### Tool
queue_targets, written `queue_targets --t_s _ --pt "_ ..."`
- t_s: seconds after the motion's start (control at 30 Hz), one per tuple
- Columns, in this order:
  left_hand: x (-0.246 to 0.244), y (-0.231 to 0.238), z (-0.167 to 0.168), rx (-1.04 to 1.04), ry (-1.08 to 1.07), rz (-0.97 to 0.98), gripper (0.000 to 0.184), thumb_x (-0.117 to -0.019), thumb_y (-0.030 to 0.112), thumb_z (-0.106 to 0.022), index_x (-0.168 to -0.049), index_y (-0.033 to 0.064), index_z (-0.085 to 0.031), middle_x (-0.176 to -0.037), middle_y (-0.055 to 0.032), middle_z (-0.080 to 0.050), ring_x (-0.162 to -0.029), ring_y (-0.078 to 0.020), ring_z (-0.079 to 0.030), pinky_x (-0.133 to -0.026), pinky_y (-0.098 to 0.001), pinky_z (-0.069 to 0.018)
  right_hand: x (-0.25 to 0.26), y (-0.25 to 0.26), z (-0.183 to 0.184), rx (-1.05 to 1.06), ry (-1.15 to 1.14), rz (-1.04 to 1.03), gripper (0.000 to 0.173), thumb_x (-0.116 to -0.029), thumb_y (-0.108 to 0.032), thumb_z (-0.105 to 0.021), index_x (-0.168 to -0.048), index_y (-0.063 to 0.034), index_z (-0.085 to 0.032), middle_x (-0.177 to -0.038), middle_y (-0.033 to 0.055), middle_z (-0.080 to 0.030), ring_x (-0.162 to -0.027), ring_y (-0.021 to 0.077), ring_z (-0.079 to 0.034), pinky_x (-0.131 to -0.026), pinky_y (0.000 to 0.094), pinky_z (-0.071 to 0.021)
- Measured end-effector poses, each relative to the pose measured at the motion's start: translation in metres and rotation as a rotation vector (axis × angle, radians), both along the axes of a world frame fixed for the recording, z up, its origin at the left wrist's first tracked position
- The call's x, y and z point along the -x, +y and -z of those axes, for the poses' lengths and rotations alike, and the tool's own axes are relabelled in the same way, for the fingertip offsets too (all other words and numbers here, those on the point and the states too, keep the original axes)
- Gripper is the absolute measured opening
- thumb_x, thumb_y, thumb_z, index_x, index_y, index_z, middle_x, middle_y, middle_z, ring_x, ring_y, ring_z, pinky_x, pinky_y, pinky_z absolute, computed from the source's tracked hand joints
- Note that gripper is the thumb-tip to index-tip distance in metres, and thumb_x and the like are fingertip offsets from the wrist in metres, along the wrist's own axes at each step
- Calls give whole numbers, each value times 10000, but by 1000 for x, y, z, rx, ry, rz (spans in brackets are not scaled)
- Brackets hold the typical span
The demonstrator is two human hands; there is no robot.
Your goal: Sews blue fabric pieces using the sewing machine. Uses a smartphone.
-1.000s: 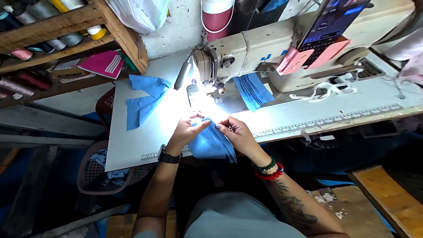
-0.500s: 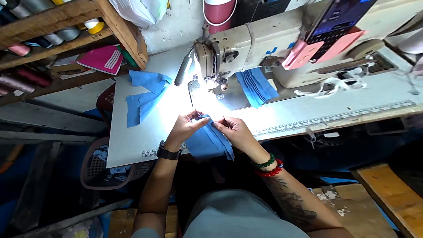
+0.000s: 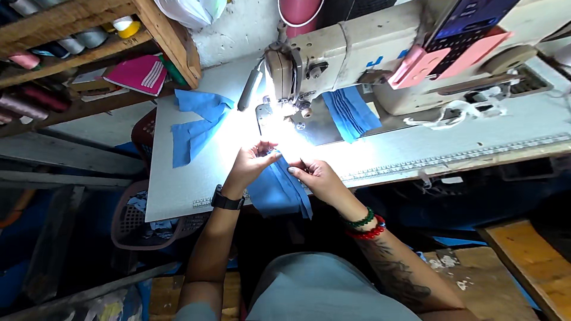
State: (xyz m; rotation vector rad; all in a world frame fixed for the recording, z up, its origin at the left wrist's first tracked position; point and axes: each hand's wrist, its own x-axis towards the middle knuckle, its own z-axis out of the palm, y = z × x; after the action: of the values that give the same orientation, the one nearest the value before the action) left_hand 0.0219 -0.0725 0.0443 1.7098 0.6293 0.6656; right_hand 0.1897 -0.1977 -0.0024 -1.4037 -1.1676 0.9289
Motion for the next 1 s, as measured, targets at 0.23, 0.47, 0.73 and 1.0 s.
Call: queue_targets --t_s 0.23,0.47,0.73,1.0 --pt "2 13 8 -21 76 43 198 -927 19 -696 -1118 50 -653 -878 -11 -683 -746 -41 -624 -702 -227 -544 -4 -12 4 48 -165 -62 300 -978 -189 -662 -1272 -127 -653 -890 -18 -716 -742 21 -648 -727 220 -553" --pt "-1 19 14 -37 150 26 186 -911 58 -730 -1077 78 -647 -827 -4 -658 -699 -50 -594 -634 -229 -506 -6 -12 3 58 -278 -33 365 -965 -247 -697 -1290 -112 -597 -804 4 -674 -675 81 -628 -677 287 -554" --pt "-34 54 17 -82 311 95 244 -891 92 -753 -1087 18 -627 -817 -2 -602 -736 -54 -569 -729 -247 -503 -10 -6 0 87 -387 -21 316 -986 -260 -673 -1249 -104 -593 -808 19 -666 -659 115 -643 -656 333 -574" --pt "-52 74 24 -322 435 174 256 -909 125 -731 -1123 4 -660 -833 -53 -655 -743 -115 -610 -739 -325 -522 -12 8 -6 170 -574 -85 262 -998 -182 -607 -1227 -96 -700 -866 81 -700 -775 216 -664 -724 453 -549"
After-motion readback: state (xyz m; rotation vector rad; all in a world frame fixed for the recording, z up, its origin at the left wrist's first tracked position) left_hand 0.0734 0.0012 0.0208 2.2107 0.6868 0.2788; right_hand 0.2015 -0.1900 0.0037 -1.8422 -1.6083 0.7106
